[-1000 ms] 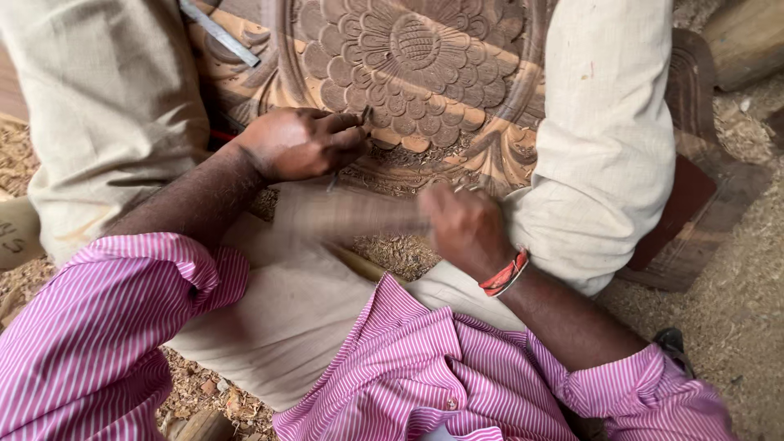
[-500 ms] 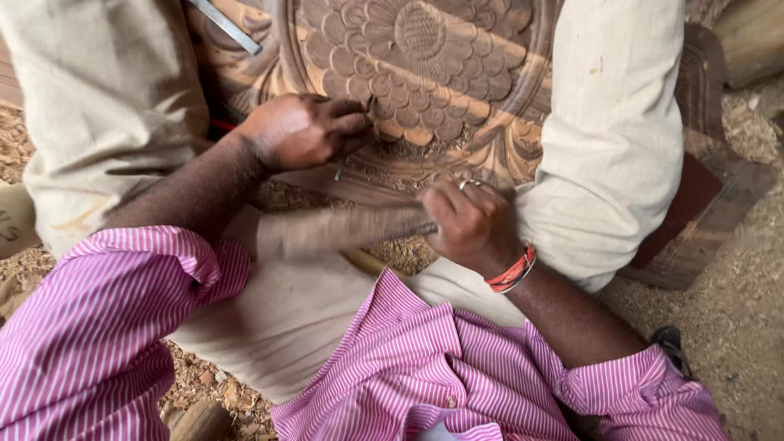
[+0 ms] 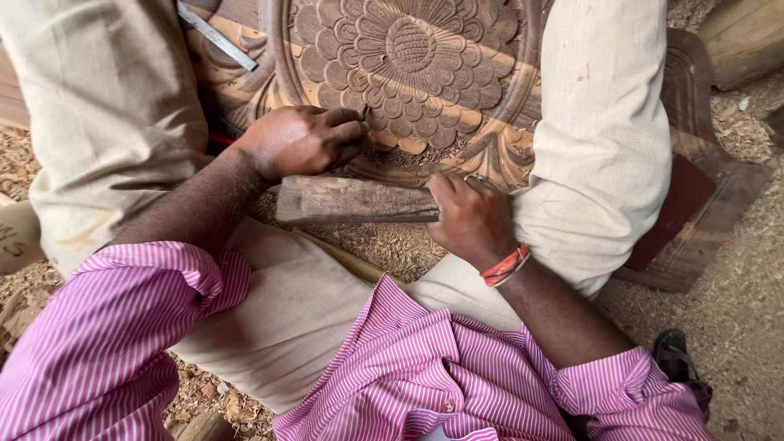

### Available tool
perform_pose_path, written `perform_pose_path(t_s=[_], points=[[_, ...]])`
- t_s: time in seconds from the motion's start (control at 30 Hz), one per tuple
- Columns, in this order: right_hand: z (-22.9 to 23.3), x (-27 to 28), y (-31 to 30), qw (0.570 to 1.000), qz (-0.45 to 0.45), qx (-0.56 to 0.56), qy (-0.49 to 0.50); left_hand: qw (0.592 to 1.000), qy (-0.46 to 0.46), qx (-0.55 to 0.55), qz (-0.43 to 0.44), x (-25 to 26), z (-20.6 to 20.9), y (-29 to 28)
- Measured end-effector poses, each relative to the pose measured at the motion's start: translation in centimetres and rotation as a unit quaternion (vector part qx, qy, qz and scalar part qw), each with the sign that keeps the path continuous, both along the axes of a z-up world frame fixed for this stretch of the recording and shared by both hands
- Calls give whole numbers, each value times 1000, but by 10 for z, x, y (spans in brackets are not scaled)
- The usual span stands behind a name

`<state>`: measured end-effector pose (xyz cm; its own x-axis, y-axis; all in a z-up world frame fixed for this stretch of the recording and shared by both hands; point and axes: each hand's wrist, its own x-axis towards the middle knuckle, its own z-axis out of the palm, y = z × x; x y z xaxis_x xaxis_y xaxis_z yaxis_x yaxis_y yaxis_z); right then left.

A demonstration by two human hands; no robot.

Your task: The person is carving a floral design into a wooden panel using a chisel and a wooden mallet. They repeatedly strike the chisel to shape the wood and occasionally brush away wood shavings.

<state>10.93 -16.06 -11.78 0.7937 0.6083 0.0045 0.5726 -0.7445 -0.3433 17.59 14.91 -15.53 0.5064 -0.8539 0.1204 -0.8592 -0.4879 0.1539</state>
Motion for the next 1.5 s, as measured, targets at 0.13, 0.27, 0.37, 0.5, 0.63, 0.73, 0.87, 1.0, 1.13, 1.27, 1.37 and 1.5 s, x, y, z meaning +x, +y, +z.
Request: perform_pose_path(t_s=[0.13, 0.27, 0.37, 0.5, 0.63, 0.73, 0.87, 1.0, 1.13, 1.27, 1.37, 1.5], points=[[-12, -7, -3, 998, 48, 47, 8, 953, 93, -198, 211, -4, -7, -13], [-14, -12, -3, 993, 108, 55, -13, 919, 63, -258, 290, 3, 7, -18], [-10, -12, -2, 989, 119, 86, -14, 951, 211, -110, 199, -20, 16, -23], [0, -7, -9, 988, 125, 93, -14, 996, -81, 9, -22, -37, 6, -49], [12, -12, -13, 988, 125, 94, -7, 998, -8, 57, -3, -43, -4, -56], [18, -12, -17, 987, 127, 95, -9, 997, -45, 68, -3, -44, -6, -57], [17, -11, -21, 987, 134, 76, -37, 995, -59, 86, -8, -48, -4, -55], [17, -9, -28, 985, 139, 76, -74, 997, -63, 52, 4, -46, -6, -51], [17, -4, -37, 982, 147, 42, -106, 996, -42, 73, 4, -45, -12, -48], [24, 2, -49, 977, 161, 24, -139, 996, -52, 79, -4, -43, -17, -47], [27, 6, -57, 973, 176, 33, -142, 997, -42, 56, -14, -41, -19, -46], [20, 17, -62, 970, 190, -28, -148, 996, -64, 65, -12, -43, -17, -45]])
